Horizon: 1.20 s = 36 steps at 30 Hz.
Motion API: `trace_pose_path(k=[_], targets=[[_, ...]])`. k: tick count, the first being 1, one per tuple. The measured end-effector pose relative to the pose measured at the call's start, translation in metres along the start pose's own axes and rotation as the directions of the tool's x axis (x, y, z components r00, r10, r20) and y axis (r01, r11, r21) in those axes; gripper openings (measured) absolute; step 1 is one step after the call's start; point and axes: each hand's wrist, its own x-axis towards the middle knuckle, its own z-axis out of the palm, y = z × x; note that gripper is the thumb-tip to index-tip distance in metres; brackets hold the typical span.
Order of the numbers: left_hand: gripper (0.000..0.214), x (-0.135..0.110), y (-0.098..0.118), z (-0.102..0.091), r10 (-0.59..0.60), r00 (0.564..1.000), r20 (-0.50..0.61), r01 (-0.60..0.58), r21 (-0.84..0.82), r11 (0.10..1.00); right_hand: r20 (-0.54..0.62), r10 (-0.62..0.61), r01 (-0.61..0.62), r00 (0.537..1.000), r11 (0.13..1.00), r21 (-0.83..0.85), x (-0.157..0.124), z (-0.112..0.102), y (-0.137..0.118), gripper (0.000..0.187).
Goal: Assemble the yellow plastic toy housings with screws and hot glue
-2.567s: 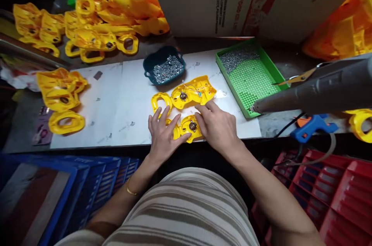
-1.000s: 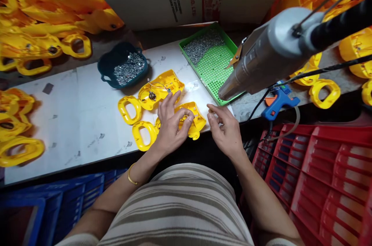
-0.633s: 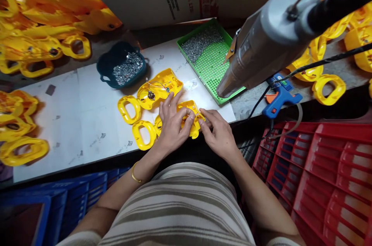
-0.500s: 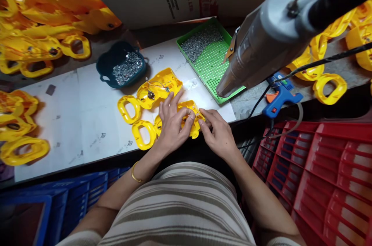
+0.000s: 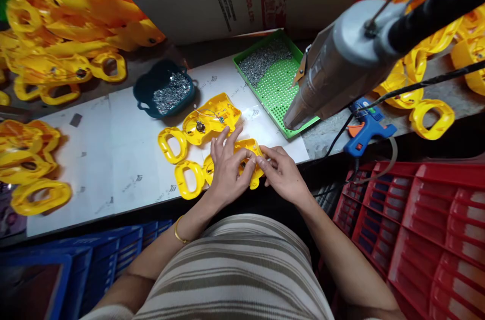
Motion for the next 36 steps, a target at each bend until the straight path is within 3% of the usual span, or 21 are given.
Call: trace_pose_path(k=[5,9,14,19,21,26,32,34,36], targets=[[0.015,-0.018,-0.002,-0.007,-0.011,0.999,-0.032,0.008,-0.073,0.997,0.174,0.132,-0.159,0.976,0.975,0.155,-0.002,0.006,-0.013,0.051],[0.015,-0.029,-0.002,-0.015,-0.025,0.997,-0.068,0.015,-0.143,0.990,0.307,0.146,-0.231,0.941,0.937,0.262,-0.006,0.011,-0.016,0.048],[0.013,-0.037,-0.008,-0.029,-0.036,0.999,-0.035,0.030,-0.174,0.984,0.305,0.106,-0.182,0.946,0.955,0.233,-0.014,0.019,-0.013,0.054],[0.008,-0.035,-0.026,-0.050,0.122,0.990,0.066,-0.106,-0.203,0.974,0.379,0.051,-0.098,0.924,0.989,0.106,-0.018,0.022,-0.016,0.053],[0.010,-0.030,-0.034,-0.058,0.204,0.976,0.075,-0.179,-0.262,0.948,0.430,0.039,-0.082,0.902,0.993,0.081,-0.017,0.022,-0.018,0.052],[0.042,-0.014,-0.048,-0.064,0.379,0.924,0.046,-0.347,-0.314,0.884,0.515,0.100,-0.154,0.851,0.986,0.063,-0.011,0.021,-0.022,0.054],[0.033,0.012,-0.064,-0.047,0.604,0.792,-0.090,-0.611,-0.130,0.781,0.489,0.040,-0.076,0.871,0.996,0.053,0.008,0.017,-0.028,0.048],[0.036,0.021,-0.066,-0.040,0.621,0.775,-0.116,-0.629,-0.040,0.777,0.465,0.050,-0.071,0.884,0.997,0.026,0.017,0.015,-0.027,0.050],[0.040,0.029,-0.069,-0.038,0.613,0.785,-0.090,-0.613,0.033,0.789,0.456,0.101,-0.109,0.884,0.994,-0.010,0.026,0.012,-0.024,0.056]])
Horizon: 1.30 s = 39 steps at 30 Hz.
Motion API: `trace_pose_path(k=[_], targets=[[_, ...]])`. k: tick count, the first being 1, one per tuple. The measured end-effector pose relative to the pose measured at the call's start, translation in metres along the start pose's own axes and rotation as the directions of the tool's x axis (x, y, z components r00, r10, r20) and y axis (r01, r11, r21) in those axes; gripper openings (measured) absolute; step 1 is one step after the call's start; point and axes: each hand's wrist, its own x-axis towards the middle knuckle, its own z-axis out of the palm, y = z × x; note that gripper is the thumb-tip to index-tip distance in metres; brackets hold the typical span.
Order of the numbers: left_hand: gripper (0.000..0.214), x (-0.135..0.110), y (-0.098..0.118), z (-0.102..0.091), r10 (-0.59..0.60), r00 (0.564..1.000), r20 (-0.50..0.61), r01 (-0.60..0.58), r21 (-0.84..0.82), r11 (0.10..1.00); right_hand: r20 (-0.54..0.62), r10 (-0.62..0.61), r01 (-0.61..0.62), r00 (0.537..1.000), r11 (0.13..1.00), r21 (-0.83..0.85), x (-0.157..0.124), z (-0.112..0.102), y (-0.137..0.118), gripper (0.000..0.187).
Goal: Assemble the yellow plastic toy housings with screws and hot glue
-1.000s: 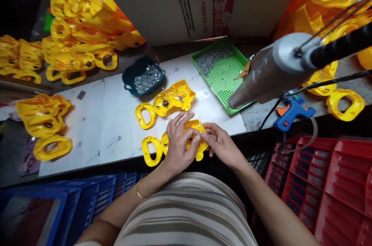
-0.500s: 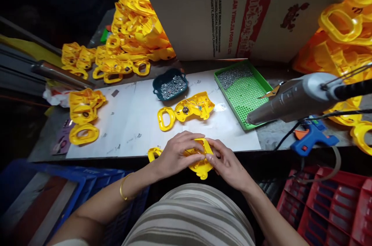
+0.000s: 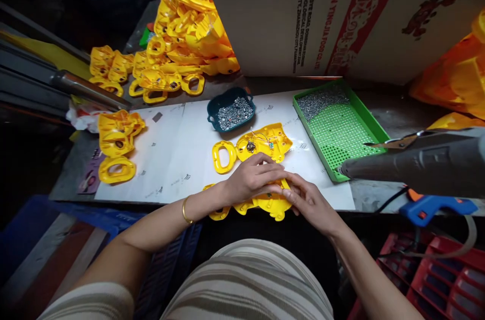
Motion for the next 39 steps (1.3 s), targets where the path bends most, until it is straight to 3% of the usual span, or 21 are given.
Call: trace_pose_path(k=[3,5,6,8,11,13,15,17,20,23,26,29,33,39], targets=[[0.048,0.001,-0.014,-0.009,-0.054,0.999,-0.003,0.054,0.053,0.997,-0.027,0.092,-0.093,0.995,0.995,-0.028,0.005,-0.009,0.006,0.069],[0.046,-0.002,-0.026,-0.021,-0.199,0.978,-0.066,0.206,0.106,0.973,-0.070,0.102,-0.109,0.992,0.987,-0.116,0.003,-0.013,0.008,0.071],[0.043,-0.004,-0.033,-0.026,-0.308,0.947,-0.089,0.318,0.149,0.936,-0.104,0.072,-0.091,0.992,0.978,-0.188,0.000,-0.014,0.008,0.068],[0.039,-0.005,-0.046,-0.035,-0.521,0.849,-0.088,0.525,0.252,0.813,-0.204,-0.059,-0.021,0.977,0.929,-0.369,-0.006,-0.015,0.005,0.058],[0.040,0.002,-0.059,-0.040,-0.699,0.715,-0.013,0.657,0.355,0.665,-0.323,-0.335,0.072,0.885,0.783,-0.617,-0.014,-0.012,-0.005,0.039],[0.041,0.010,-0.064,-0.039,-0.745,0.666,0.038,0.680,0.382,0.626,-0.316,-0.466,0.130,0.827,0.705,-0.697,-0.016,-0.008,-0.011,0.030],[0.039,0.016,-0.067,-0.036,-0.760,0.646,0.073,0.686,0.381,0.620,-0.277,-0.544,0.201,0.792,0.661,-0.723,-0.014,-0.005,-0.016,0.025],[0.035,0.019,-0.069,-0.032,-0.740,0.669,0.068,0.683,0.336,0.648,-0.247,-0.591,0.257,0.768,0.638,-0.726,-0.011,-0.002,-0.019,0.023],[0.029,0.017,-0.069,-0.027,-0.647,0.761,-0.042,0.640,0.204,0.740,-0.235,-0.624,0.311,0.746,0.637,-0.705,-0.002,0.000,-0.025,0.022],[0.027,0.016,-0.061,-0.021,-0.497,0.859,-0.121,0.508,0.081,0.858,-0.285,-0.643,0.330,0.711,0.663,-0.672,0.015,0.000,-0.035,0.021],[0.023,0.020,-0.051,-0.016,-0.389,0.911,-0.137,0.389,-0.029,0.921,-0.353,-0.631,0.331,0.691,0.710,-0.622,0.039,-0.004,-0.047,0.026],[0.020,0.026,-0.043,-0.012,-0.352,0.927,-0.130,0.341,-0.101,0.935,-0.384,-0.582,0.327,0.716,0.767,-0.553,0.060,-0.009,-0.053,0.033],[0.020,0.028,-0.041,-0.008,-0.352,0.933,-0.081,0.344,-0.098,0.934,-0.378,-0.534,0.337,0.756,0.813,-0.474,0.072,-0.013,-0.052,0.019],[0.020,0.027,-0.044,-0.012,-0.452,0.892,0.023,0.449,-0.161,0.879,-0.445,-0.347,0.269,0.826,0.935,-0.229,0.072,-0.019,-0.051,0.027]])
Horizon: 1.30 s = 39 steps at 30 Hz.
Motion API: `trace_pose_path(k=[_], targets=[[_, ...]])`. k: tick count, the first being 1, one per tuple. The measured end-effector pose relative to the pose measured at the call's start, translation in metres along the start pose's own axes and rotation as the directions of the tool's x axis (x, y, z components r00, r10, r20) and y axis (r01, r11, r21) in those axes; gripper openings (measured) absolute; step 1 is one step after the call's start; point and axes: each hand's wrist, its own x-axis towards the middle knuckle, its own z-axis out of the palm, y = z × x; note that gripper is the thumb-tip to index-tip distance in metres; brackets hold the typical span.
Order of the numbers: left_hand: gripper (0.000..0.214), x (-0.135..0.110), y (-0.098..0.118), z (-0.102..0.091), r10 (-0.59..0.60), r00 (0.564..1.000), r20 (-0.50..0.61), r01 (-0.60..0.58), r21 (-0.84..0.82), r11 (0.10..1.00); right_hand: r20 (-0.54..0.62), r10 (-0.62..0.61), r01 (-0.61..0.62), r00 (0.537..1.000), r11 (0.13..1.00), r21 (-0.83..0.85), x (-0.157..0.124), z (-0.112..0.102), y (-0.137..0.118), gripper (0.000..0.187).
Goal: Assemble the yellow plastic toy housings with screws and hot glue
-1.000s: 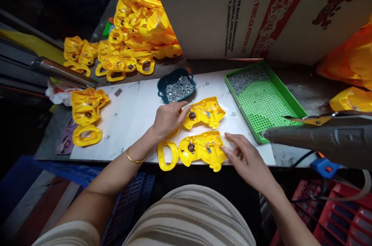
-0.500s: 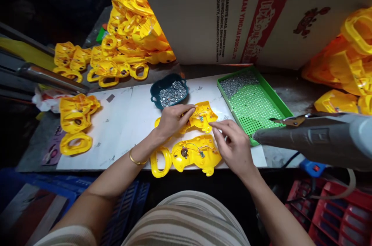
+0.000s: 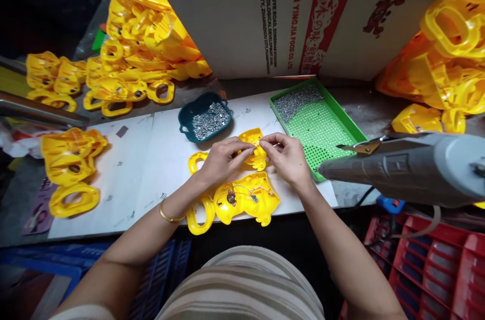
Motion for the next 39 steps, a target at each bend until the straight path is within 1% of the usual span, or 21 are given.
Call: trace_pose_path(k=[1,3,6,8,10,11,13,15,17,21,23,25,27,30,31,34,37,39], targets=[[0.021,0.000,0.001,-0.001,-0.043,0.999,0.017,0.043,-0.028,0.999,0.005,0.029,-0.029,1.000,0.999,0.033,0.001,0.000,0.000,0.029],[0.025,0.002,0.004,-0.003,-0.164,0.985,0.048,0.169,-0.120,0.978,0.016,0.060,-0.061,0.998,0.995,0.079,0.002,0.000,0.001,0.031],[0.028,0.007,0.009,-0.003,-0.329,0.934,0.140,0.356,-0.305,0.883,0.029,0.061,-0.064,0.998,0.992,0.113,0.003,0.002,0.002,0.031],[0.026,0.011,0.012,-0.002,-0.380,0.902,0.207,0.432,-0.399,0.809,0.044,0.051,-0.056,0.998,0.991,0.120,0.004,0.003,0.003,0.031],[0.025,0.014,0.014,-0.002,-0.409,0.872,0.269,0.489,-0.455,0.744,0.060,0.024,-0.030,0.998,0.994,0.102,0.005,0.003,0.003,0.031],[0.024,0.016,0.014,-0.002,-0.420,0.857,0.298,0.515,-0.471,0.716,0.056,0.002,-0.006,0.998,0.997,0.074,0.006,0.002,0.003,0.031],[0.022,0.019,0.014,-0.004,-0.445,0.832,0.331,0.554,-0.471,0.686,0.006,-0.053,0.053,0.999,0.998,-0.038,0.006,-0.002,0.004,0.034],[0.020,0.022,0.013,-0.005,-0.467,0.820,0.330,0.572,-0.434,0.696,-0.063,-0.084,0.072,0.994,0.982,-0.172,0.004,-0.006,0.007,0.039],[0.019,0.025,0.012,-0.005,-0.473,0.819,0.324,0.571,-0.377,0.729,-0.076,-0.052,0.031,0.996,0.966,-0.257,0.002,-0.009,0.011,0.043],[0.023,0.030,0.011,-0.002,-0.441,0.834,0.333,0.532,-0.268,0.803,0.065,0.081,-0.055,0.995,0.944,-0.325,-0.005,-0.008,0.013,0.050],[0.025,0.030,0.010,0.001,-0.421,0.843,0.334,0.507,-0.234,0.829,0.100,0.125,-0.084,0.987,0.936,-0.343,-0.006,-0.006,0.011,0.053],[0.025,0.030,0.008,0.004,-0.418,0.844,0.335,0.501,-0.218,0.837,0.117,0.141,-0.094,0.983,0.937,-0.336,-0.007,-0.004,0.010,0.053],[0.025,0.029,0.006,0.006,-0.426,0.841,0.333,0.508,-0.219,0.833,0.126,0.105,-0.057,0.986,0.942,-0.332,-0.007,-0.003,0.012,0.050],[0.025,0.029,0.007,0.009,-0.424,0.841,0.336,0.511,-0.240,0.825,0.119,-0.012,0.056,0.993,0.924,-0.378,-0.007,-0.002,0.017,0.046],[0.025,0.030,0.007,0.009,-0.423,0.841,0.337,0.512,-0.243,0.824,0.120,-0.031,0.076,0.992,0.917,-0.392,-0.007,-0.002,0.018,0.045],[0.025,0.032,0.011,0.007,-0.444,0.828,0.344,0.537,-0.256,0.804,0.136,-0.017,0.070,0.991,0.917,-0.392,-0.007,-0.002,0.019,0.046],[0.024,0.034,0.014,0.005,-0.458,0.806,0.375,0.567,-0.266,0.780,0.150,-0.002,0.059,0.989,0.923,-0.380,-0.008,-0.002,0.017,0.046],[0.024,0.035,0.015,0.005,-0.452,0.808,0.379,0.560,-0.251,0.790,0.155,-0.015,0.073,0.988,0.922,-0.379,-0.009,-0.003,0.016,0.046]])
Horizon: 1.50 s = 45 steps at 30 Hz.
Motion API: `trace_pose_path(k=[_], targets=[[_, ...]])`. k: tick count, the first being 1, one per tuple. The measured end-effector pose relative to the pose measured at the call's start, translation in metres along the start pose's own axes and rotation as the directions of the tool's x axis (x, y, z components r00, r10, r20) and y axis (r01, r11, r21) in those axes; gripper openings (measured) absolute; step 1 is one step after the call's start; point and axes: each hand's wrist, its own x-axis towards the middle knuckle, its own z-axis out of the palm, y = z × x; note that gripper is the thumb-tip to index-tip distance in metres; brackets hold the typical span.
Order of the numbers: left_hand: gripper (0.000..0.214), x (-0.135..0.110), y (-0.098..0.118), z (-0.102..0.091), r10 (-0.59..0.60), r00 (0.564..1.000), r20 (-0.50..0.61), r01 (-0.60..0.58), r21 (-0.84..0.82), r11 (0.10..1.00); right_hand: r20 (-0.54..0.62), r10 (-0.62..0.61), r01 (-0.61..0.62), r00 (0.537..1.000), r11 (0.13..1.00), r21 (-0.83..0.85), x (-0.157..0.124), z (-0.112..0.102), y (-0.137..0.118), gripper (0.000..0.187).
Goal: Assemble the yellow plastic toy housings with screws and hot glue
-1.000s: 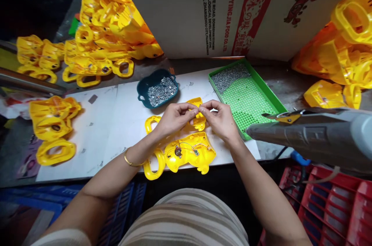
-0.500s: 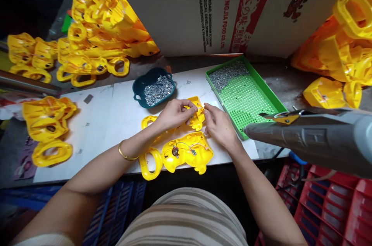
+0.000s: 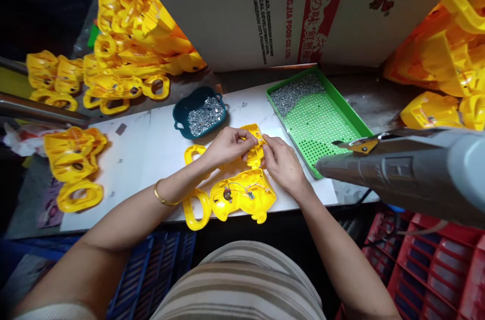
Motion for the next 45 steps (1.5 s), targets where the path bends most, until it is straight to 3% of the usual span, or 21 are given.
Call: trace_pose_path(k=[5,9,13,16,19,22,26,30,35,37,39,42,45], targets=[[0.026,0.001,-0.001,0.002,0.017,1.000,-0.005,-0.017,0.062,0.998,-0.028,-0.031,0.031,0.999,0.999,-0.008,-0.003,0.003,0.002,0.044],[0.025,0.002,-0.001,0.001,0.000,1.000,0.002,-0.001,0.068,0.998,-0.018,0.064,-0.060,0.998,0.982,0.177,-0.001,0.008,0.008,0.044],[0.026,0.002,-0.002,0.002,0.001,1.000,0.005,-0.002,0.093,0.996,0.069,0.139,-0.156,0.988,0.902,0.403,0.008,0.009,0.012,0.049],[0.027,-0.003,-0.004,0.004,0.009,1.000,-0.025,-0.006,0.098,0.995,0.150,0.127,-0.183,0.981,0.866,0.465,0.012,0.006,0.006,0.048],[0.028,-0.009,-0.003,0.005,0.012,1.000,-0.020,-0.011,0.087,0.996,0.180,0.227,-0.289,0.957,0.793,0.536,0.011,0.004,-0.003,0.051],[0.028,-0.013,-0.001,0.000,-0.003,1.000,-0.023,0.005,0.102,0.995,0.234,0.235,-0.330,0.943,0.741,0.585,0.011,0.003,-0.006,0.052],[0.028,-0.019,-0.002,-0.007,0.010,1.000,-0.025,-0.007,0.090,0.996,0.208,0.152,-0.249,0.966,0.759,0.602,0.012,0.010,-0.005,0.051],[0.027,-0.028,-0.002,-0.016,0.034,0.999,-0.034,-0.032,0.056,0.998,0.134,0.173,-0.219,0.976,0.799,0.561,0.013,0.018,-0.008,0.060],[0.029,-0.051,0.018,-0.037,0.112,0.992,-0.066,-0.108,0.052,0.993,0.101,0.084,-0.121,0.991,0.887,0.446,0.010,0.004,-0.035,0.069],[0.025,-0.067,0.029,-0.045,0.219,0.963,-0.155,-0.190,0.181,0.965,0.102,0.050,-0.086,0.994,0.918,0.386,0.001,-0.004,-0.054,0.069],[0.023,-0.084,0.037,-0.050,0.376,0.902,-0.213,-0.279,0.377,0.883,0.073,0.009,-0.035,0.997,0.935,0.353,-0.013,-0.008,-0.072,0.065],[0.036,-0.107,0.038,-0.054,0.602,0.778,-0.179,-0.377,0.634,0.675,0.064,-0.030,0.007,0.998,0.942,0.335,-0.034,-0.009,-0.090,0.060],[0.052,-0.122,0.031,-0.055,0.758,0.640,-0.128,-0.417,0.770,0.483,0.079,-0.035,0.011,0.996,0.958,0.288,-0.049,-0.006,-0.091,0.056]])
